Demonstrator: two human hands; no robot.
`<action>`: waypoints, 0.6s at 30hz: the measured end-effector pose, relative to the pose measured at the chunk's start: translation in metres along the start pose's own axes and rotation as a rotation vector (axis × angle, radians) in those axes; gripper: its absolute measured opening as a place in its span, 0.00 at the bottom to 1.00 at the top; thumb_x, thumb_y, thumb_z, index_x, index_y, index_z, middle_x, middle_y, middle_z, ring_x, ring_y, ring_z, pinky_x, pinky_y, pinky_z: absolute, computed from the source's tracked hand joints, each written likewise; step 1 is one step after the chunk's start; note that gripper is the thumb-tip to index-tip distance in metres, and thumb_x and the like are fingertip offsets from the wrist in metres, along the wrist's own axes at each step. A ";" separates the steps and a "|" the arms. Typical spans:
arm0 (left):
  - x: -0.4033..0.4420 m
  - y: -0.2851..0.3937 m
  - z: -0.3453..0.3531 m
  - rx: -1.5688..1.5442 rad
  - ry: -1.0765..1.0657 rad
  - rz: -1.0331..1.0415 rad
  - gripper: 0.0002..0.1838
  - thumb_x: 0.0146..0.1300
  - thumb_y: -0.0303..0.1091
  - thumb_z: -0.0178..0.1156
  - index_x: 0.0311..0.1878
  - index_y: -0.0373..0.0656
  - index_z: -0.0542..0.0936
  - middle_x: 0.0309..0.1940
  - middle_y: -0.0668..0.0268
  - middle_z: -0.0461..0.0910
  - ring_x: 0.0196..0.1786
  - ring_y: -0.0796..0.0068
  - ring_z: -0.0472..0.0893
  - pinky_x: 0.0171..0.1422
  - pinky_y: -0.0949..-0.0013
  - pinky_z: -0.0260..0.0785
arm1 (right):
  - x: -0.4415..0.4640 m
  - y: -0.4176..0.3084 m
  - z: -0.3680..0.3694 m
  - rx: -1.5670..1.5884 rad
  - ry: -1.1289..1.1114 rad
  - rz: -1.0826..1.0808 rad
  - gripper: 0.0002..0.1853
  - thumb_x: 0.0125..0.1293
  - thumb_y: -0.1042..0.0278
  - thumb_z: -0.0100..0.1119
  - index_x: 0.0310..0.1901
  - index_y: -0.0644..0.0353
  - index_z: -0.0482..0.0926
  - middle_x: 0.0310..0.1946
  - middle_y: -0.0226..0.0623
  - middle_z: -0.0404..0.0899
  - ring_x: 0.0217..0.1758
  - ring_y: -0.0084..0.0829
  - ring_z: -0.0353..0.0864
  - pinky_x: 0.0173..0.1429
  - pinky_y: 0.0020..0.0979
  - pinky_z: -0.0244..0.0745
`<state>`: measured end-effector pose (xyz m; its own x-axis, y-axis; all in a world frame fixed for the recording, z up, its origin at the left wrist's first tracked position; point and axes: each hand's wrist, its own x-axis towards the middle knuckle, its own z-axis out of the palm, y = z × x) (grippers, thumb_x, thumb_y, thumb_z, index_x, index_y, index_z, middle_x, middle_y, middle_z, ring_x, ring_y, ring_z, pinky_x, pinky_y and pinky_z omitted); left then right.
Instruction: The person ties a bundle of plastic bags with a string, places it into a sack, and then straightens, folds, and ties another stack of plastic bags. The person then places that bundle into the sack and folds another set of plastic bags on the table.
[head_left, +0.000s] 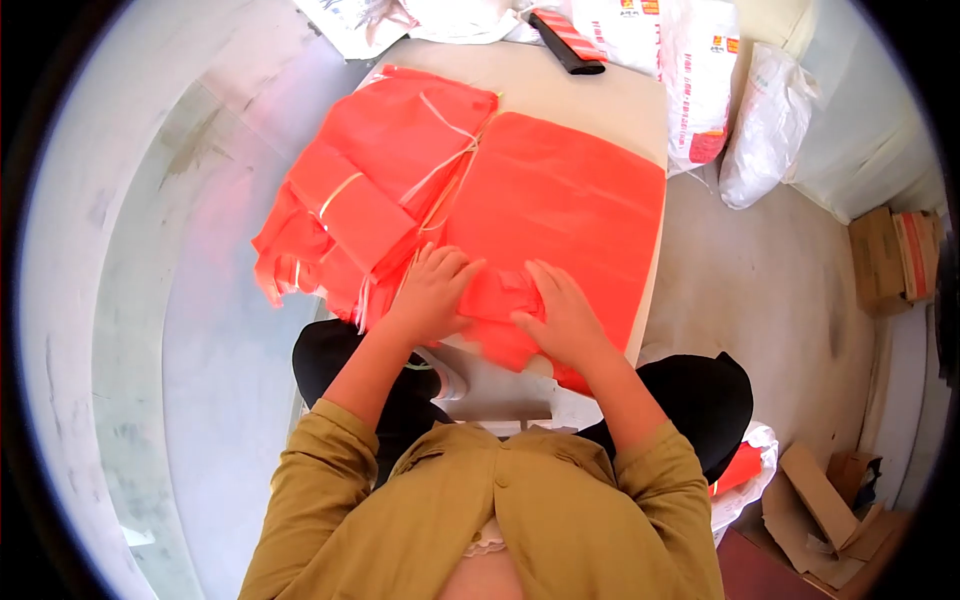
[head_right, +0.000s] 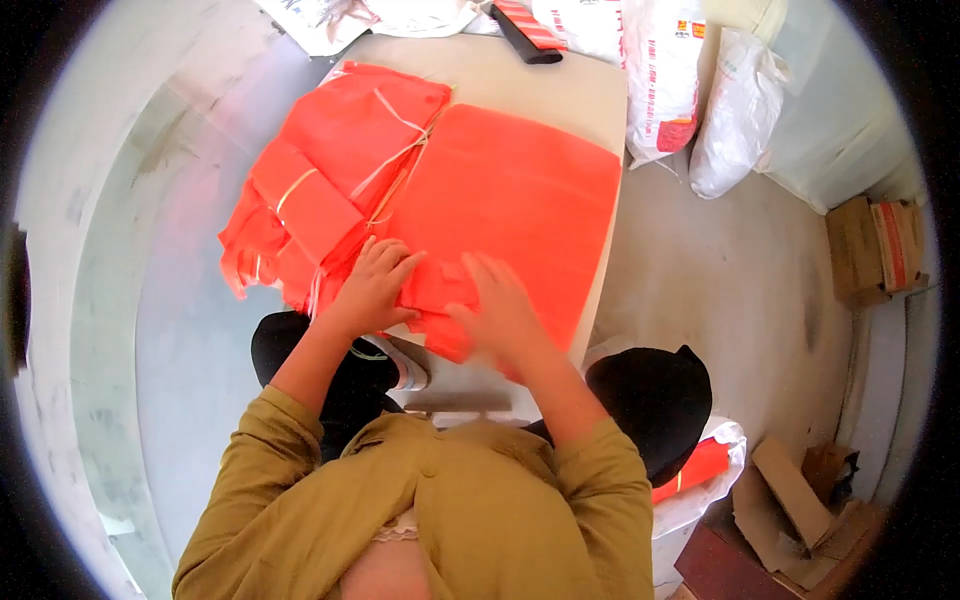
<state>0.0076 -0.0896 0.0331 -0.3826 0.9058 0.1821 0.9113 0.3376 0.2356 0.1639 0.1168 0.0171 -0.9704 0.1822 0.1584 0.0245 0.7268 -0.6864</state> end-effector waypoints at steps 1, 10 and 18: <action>-0.003 -0.002 0.001 -0.006 0.003 0.003 0.51 0.39 0.44 0.81 0.72 0.47 0.72 0.62 0.59 0.72 0.73 0.53 0.67 0.81 0.39 0.53 | 0.013 0.000 0.008 -0.025 -0.010 -0.024 0.39 0.65 0.56 0.67 0.74 0.64 0.65 0.70 0.52 0.71 0.77 0.51 0.64 0.79 0.45 0.61; -0.016 -0.028 0.005 -0.074 0.056 0.032 0.53 0.35 0.50 0.83 0.70 0.46 0.74 0.61 0.61 0.74 0.72 0.51 0.67 0.80 0.41 0.56 | 0.059 -0.021 0.042 -0.060 -0.196 -0.020 0.36 0.60 0.61 0.70 0.69 0.65 0.72 0.42 0.44 0.83 0.52 0.48 0.79 0.62 0.47 0.72; -0.024 -0.028 0.004 -0.189 0.003 -0.012 0.49 0.39 0.50 0.82 0.68 0.47 0.77 0.68 0.60 0.73 0.77 0.48 0.64 0.79 0.39 0.57 | 0.037 -0.005 0.048 -0.091 -0.067 -0.071 0.11 0.60 0.69 0.68 0.45 0.57 0.86 0.39 0.39 0.84 0.49 0.45 0.80 0.56 0.44 0.76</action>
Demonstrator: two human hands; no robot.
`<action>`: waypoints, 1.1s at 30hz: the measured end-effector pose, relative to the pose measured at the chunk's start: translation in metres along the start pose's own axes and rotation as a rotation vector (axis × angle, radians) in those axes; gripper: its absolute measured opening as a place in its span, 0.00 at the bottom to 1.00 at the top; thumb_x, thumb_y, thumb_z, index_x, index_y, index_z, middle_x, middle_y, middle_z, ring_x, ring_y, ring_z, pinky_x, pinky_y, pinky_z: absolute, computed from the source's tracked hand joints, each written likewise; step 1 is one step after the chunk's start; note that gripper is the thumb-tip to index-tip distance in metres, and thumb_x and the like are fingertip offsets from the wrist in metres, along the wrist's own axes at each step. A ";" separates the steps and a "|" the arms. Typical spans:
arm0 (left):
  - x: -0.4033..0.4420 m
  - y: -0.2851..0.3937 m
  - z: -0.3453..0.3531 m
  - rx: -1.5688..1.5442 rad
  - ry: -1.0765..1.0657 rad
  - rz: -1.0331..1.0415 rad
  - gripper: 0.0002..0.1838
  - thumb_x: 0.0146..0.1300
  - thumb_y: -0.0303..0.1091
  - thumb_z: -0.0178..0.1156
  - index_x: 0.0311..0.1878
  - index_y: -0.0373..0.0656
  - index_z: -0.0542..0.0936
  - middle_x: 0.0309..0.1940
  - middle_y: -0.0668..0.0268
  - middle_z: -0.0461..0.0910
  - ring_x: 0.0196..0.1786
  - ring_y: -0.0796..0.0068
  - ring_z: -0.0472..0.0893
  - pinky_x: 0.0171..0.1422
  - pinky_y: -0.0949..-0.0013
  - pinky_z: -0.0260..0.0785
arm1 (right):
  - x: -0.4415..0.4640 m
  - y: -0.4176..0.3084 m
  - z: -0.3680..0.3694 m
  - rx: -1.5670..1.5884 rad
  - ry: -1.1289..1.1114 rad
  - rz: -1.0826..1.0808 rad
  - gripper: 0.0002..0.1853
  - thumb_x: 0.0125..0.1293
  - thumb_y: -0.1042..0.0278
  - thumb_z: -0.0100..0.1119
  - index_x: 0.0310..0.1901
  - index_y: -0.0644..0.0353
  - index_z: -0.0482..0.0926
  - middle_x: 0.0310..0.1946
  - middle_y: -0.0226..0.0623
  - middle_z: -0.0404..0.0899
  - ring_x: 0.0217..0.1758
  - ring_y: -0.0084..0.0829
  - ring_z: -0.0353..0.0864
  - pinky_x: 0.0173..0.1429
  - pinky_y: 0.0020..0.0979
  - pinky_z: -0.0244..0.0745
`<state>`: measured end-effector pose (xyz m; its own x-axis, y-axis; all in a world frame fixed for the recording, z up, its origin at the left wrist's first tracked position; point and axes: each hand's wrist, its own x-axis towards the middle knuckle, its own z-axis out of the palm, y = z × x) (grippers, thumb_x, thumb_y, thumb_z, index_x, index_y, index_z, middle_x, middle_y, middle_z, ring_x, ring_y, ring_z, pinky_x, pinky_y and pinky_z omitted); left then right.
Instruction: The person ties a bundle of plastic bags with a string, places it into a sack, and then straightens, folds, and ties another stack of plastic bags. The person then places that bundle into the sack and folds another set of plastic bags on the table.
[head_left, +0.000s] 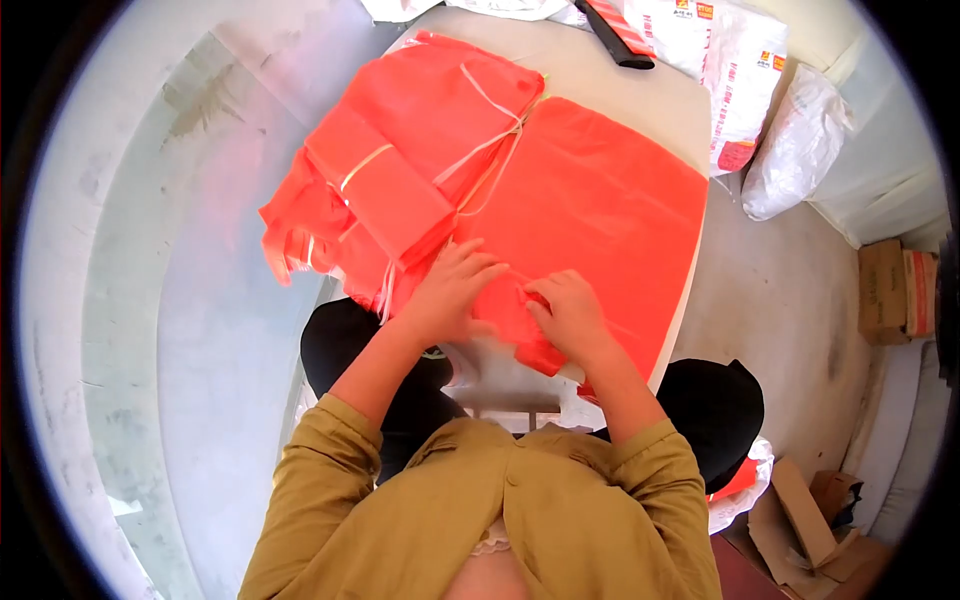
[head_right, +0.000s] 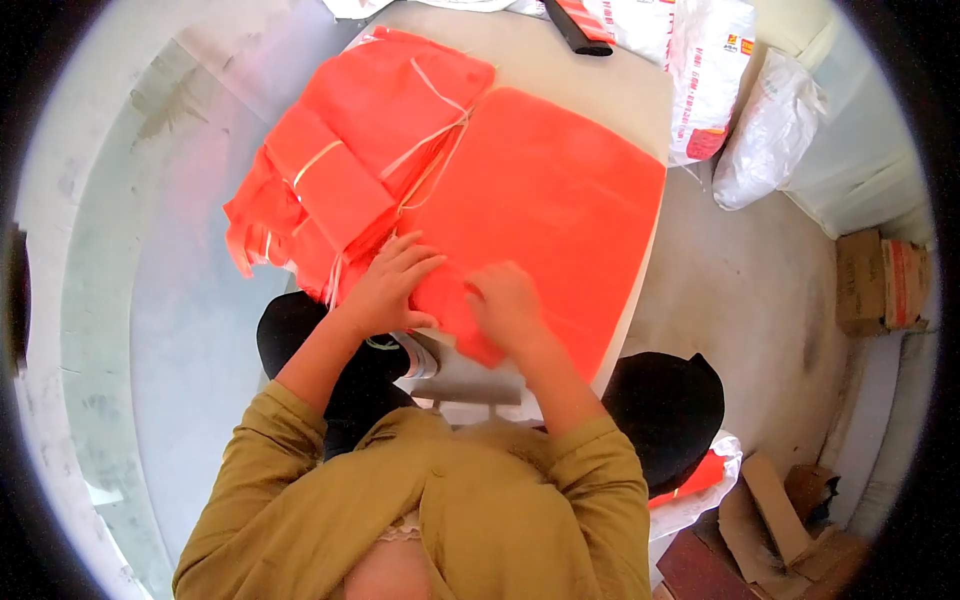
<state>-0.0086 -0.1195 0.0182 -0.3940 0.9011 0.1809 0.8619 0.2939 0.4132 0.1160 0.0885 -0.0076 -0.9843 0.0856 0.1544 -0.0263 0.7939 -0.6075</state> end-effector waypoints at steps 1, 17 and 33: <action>0.000 0.006 -0.002 -0.003 -0.016 -0.014 0.48 0.40 0.50 0.82 0.68 0.47 0.77 0.69 0.60 0.73 0.77 0.48 0.64 0.78 0.39 0.57 | -0.003 0.001 0.000 -0.007 0.029 -0.011 0.10 0.60 0.70 0.68 0.44 0.58 0.86 0.40 0.39 0.83 0.50 0.45 0.80 0.56 0.43 0.76; 0.011 0.018 0.027 0.070 -0.105 0.145 0.32 0.52 0.44 0.76 0.64 0.58 0.80 0.73 0.60 0.69 0.79 0.48 0.60 0.78 0.33 0.55 | -0.030 0.008 -0.022 0.002 0.113 0.054 0.08 0.64 0.72 0.64 0.45 0.59 0.84 0.46 0.39 0.83 0.52 0.45 0.81 0.55 0.41 0.78; 0.009 0.044 0.053 0.011 -0.022 0.082 0.23 0.58 0.32 0.62 0.60 0.47 0.80 0.72 0.53 0.71 0.78 0.44 0.64 0.79 0.37 0.54 | -0.055 0.011 -0.032 -0.038 0.100 -0.010 0.16 0.65 0.73 0.62 0.55 0.59 0.83 0.55 0.42 0.81 0.58 0.46 0.80 0.60 0.41 0.79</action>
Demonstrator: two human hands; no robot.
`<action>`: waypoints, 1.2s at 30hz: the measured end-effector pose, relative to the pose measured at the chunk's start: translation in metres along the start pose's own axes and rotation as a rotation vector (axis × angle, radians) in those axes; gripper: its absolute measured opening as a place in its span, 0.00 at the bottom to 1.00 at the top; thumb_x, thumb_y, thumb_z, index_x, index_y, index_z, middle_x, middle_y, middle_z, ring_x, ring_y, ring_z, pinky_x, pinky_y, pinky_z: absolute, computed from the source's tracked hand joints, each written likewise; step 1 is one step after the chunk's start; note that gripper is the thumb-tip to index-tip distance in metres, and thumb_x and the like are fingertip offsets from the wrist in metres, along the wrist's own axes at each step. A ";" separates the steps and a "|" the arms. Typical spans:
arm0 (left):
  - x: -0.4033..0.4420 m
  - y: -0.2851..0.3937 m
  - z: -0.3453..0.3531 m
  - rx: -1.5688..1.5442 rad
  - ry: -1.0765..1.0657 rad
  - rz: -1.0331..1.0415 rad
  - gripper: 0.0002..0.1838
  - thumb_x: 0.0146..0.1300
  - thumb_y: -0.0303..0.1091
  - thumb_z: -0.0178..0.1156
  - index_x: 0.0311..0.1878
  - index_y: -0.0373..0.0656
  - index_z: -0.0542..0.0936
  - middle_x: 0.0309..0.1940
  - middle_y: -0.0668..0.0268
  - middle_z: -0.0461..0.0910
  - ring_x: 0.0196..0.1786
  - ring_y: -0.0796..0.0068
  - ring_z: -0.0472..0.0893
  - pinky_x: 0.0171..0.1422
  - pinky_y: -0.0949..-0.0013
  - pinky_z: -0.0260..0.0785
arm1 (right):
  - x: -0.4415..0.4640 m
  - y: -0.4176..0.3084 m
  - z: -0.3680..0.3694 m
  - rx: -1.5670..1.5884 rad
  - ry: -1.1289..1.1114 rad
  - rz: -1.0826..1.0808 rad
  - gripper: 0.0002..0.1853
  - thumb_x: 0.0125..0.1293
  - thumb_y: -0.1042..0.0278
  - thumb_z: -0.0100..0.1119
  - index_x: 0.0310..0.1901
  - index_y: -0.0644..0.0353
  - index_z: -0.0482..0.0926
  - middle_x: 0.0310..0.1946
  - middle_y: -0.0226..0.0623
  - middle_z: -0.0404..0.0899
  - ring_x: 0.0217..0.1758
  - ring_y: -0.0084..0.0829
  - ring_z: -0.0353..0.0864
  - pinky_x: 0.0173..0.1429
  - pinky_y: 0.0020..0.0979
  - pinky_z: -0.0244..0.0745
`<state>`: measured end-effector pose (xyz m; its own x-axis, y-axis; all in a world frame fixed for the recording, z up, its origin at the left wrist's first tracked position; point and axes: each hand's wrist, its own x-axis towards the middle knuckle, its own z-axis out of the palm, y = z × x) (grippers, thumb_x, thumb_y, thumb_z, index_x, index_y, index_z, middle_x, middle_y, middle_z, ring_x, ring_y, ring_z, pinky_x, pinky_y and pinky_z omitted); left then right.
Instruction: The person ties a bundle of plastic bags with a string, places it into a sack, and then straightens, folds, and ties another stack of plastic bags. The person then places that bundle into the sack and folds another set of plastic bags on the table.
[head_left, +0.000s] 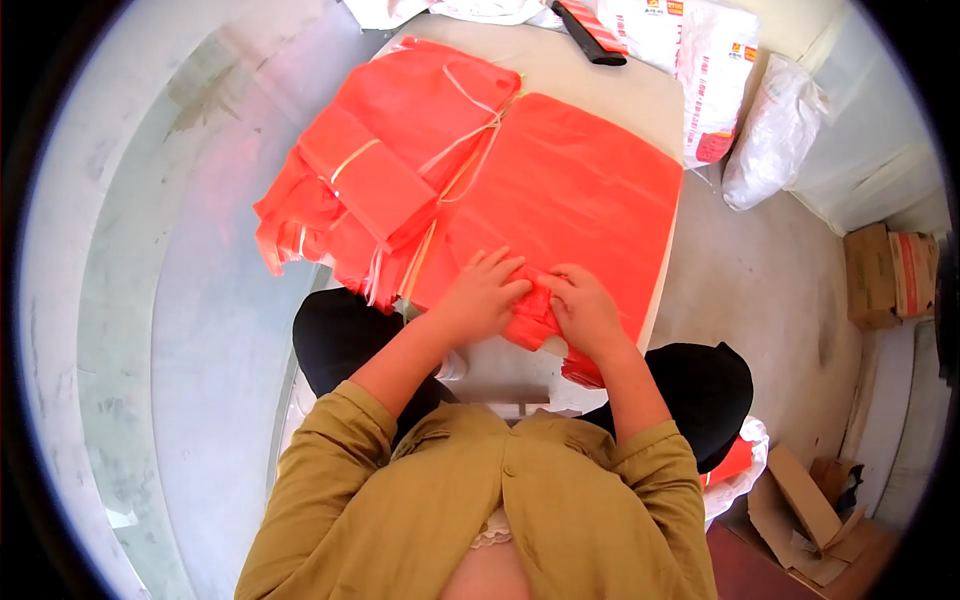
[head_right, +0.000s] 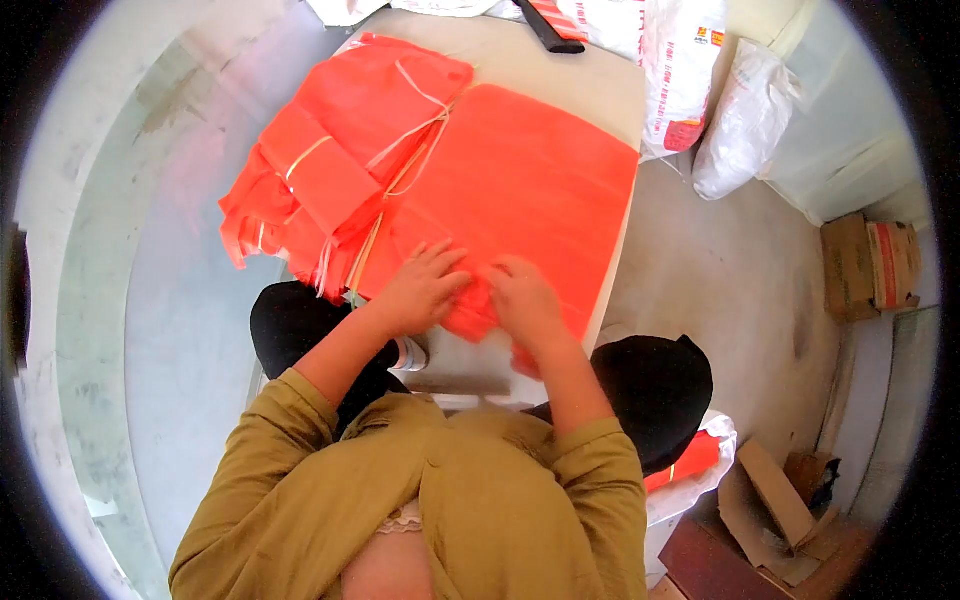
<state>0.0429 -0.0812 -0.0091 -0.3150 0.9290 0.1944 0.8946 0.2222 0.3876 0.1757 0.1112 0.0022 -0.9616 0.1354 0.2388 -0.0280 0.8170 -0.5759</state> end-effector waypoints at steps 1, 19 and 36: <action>-0.001 0.001 0.001 0.005 0.002 -0.005 0.23 0.59 0.32 0.62 0.60 0.48 0.81 0.71 0.53 0.72 0.77 0.44 0.65 0.80 0.37 0.54 | -0.005 0.000 -0.002 -0.018 -0.022 0.001 0.16 0.66 0.74 0.62 0.55 0.59 0.83 0.55 0.42 0.81 0.60 0.46 0.80 0.61 0.41 0.78; -0.004 0.002 0.011 0.079 0.067 0.001 0.28 0.60 0.31 0.60 0.66 0.58 0.80 0.70 0.57 0.73 0.77 0.49 0.66 0.78 0.35 0.55 | -0.174 0.028 -0.005 1.542 0.493 0.848 0.37 0.73 0.65 0.63 0.77 0.62 0.55 0.67 0.38 0.72 0.67 0.39 0.75 0.71 0.42 0.71; -0.009 0.001 0.013 0.083 0.123 0.007 0.26 0.61 0.31 0.58 0.65 0.57 0.80 0.69 0.58 0.74 0.76 0.50 0.67 0.78 0.38 0.56 | -0.187 -0.034 -0.007 1.119 0.270 0.981 0.23 0.73 0.76 0.59 0.67 0.67 0.67 0.53 0.41 0.84 0.55 0.28 0.83 0.63 0.31 0.76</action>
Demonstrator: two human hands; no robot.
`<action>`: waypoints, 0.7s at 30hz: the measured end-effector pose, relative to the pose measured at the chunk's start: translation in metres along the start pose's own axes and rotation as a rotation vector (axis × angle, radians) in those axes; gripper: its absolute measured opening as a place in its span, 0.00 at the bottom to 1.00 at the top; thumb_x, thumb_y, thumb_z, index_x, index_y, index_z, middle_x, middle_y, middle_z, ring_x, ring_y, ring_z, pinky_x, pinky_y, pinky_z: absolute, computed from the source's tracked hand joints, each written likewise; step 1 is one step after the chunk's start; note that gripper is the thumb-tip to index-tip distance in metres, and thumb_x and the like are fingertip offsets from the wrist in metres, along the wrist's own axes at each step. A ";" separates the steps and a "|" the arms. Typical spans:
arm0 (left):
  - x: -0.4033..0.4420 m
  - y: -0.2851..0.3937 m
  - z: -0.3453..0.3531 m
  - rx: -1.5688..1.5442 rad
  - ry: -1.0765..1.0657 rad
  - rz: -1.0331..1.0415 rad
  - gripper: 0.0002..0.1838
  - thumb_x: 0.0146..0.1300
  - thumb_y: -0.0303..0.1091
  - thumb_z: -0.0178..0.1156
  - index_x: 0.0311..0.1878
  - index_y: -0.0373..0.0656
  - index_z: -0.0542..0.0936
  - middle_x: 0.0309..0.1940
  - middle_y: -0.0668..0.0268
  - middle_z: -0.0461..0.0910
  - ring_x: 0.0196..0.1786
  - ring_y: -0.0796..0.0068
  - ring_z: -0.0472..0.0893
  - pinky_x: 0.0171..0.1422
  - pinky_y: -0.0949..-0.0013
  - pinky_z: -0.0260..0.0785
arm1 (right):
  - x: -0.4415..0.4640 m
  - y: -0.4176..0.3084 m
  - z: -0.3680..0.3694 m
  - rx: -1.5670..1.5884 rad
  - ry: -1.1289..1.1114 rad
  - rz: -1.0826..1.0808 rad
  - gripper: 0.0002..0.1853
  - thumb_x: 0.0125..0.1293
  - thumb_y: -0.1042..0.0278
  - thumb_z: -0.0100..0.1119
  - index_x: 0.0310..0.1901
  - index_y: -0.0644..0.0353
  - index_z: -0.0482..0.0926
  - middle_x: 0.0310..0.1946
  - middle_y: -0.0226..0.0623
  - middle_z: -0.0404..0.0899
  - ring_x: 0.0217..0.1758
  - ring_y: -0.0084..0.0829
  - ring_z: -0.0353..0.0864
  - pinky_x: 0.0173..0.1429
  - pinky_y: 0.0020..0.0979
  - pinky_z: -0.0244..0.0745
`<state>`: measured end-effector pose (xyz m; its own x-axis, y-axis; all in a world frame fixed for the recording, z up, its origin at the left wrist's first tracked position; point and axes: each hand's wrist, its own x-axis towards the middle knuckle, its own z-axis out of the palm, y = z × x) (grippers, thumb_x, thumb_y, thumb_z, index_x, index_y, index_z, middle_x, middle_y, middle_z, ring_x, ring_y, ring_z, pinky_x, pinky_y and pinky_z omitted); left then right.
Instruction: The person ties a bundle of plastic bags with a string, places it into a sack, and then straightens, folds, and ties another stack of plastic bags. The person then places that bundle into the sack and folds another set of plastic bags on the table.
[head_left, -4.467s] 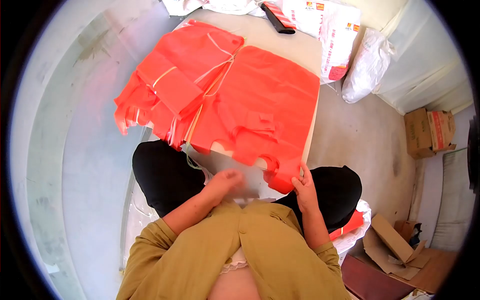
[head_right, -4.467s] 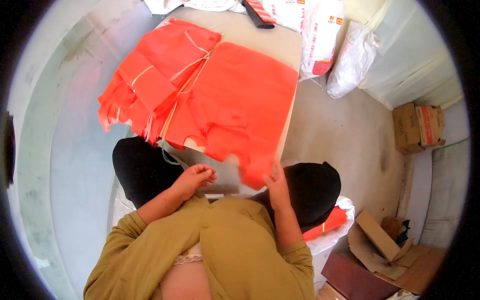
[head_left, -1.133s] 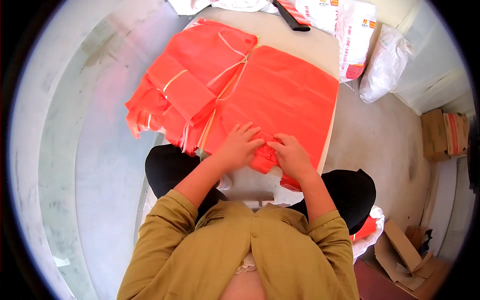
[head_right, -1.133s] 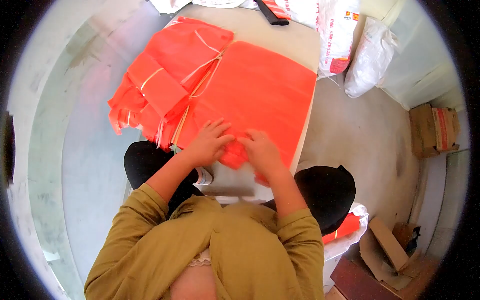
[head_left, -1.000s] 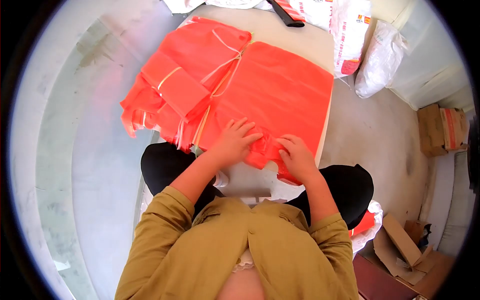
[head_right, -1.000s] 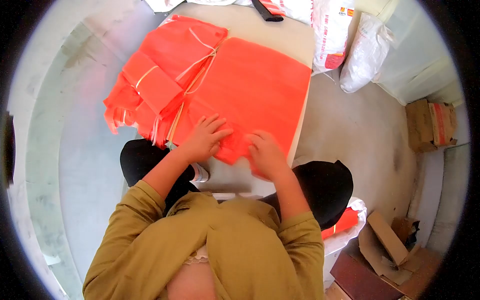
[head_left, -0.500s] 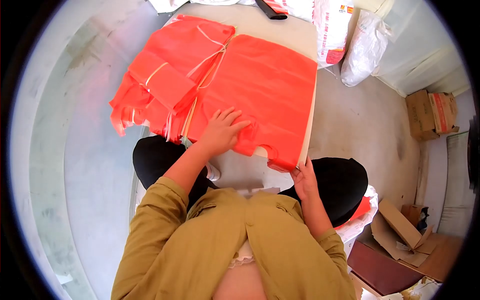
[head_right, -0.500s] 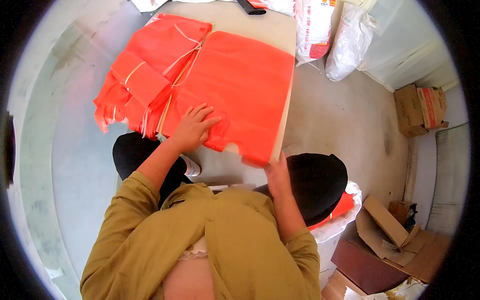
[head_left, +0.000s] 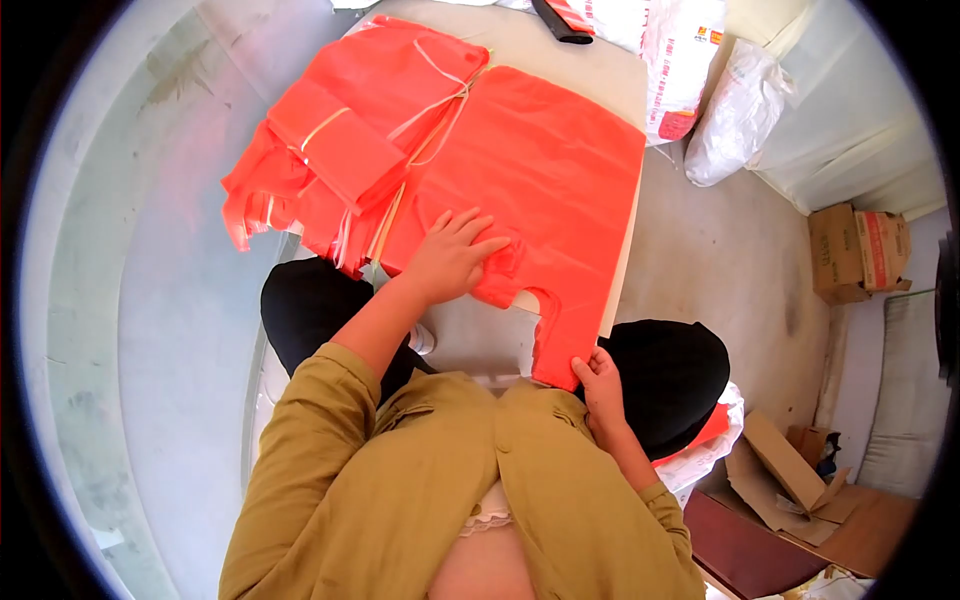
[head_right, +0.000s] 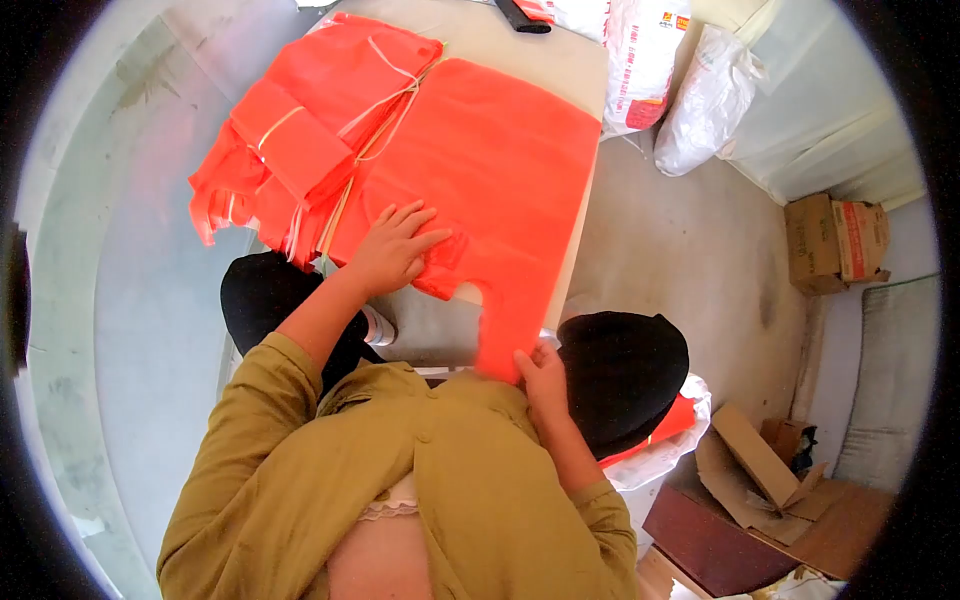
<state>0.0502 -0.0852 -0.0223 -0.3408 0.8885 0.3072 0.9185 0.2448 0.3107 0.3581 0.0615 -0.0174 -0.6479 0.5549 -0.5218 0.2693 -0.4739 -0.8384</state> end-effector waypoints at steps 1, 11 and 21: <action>0.000 0.000 0.000 -0.002 0.004 -0.001 0.26 0.61 0.31 0.58 0.65 0.57 0.80 0.69 0.58 0.74 0.76 0.50 0.67 0.78 0.38 0.56 | 0.003 0.005 -0.002 0.006 -0.003 -0.006 0.22 0.73 0.76 0.59 0.66 0.67 0.68 0.53 0.41 0.84 0.55 0.28 0.83 0.63 0.31 0.76; -0.001 -0.001 0.002 -0.007 0.023 -0.001 0.26 0.61 0.32 0.59 0.65 0.56 0.80 0.69 0.57 0.74 0.76 0.51 0.67 0.78 0.39 0.57 | 0.010 0.006 0.004 -0.052 0.083 -0.114 0.22 0.74 0.75 0.58 0.67 0.66 0.68 0.54 0.40 0.84 0.56 0.28 0.82 0.65 0.31 0.75; -0.002 -0.004 0.004 -0.015 -0.003 -0.012 0.28 0.59 0.33 0.59 0.66 0.57 0.80 0.71 0.58 0.72 0.78 0.53 0.65 0.79 0.40 0.55 | 0.012 -0.004 -0.005 -0.637 0.221 -0.426 0.08 0.71 0.72 0.63 0.46 0.69 0.82 0.46 0.32 0.81 0.47 0.23 0.77 0.55 0.26 0.72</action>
<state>0.0485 -0.0868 -0.0273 -0.3511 0.8868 0.3006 0.9112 0.2497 0.3276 0.3531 0.0737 -0.0209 -0.6481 0.7550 -0.0996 0.4293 0.2542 -0.8666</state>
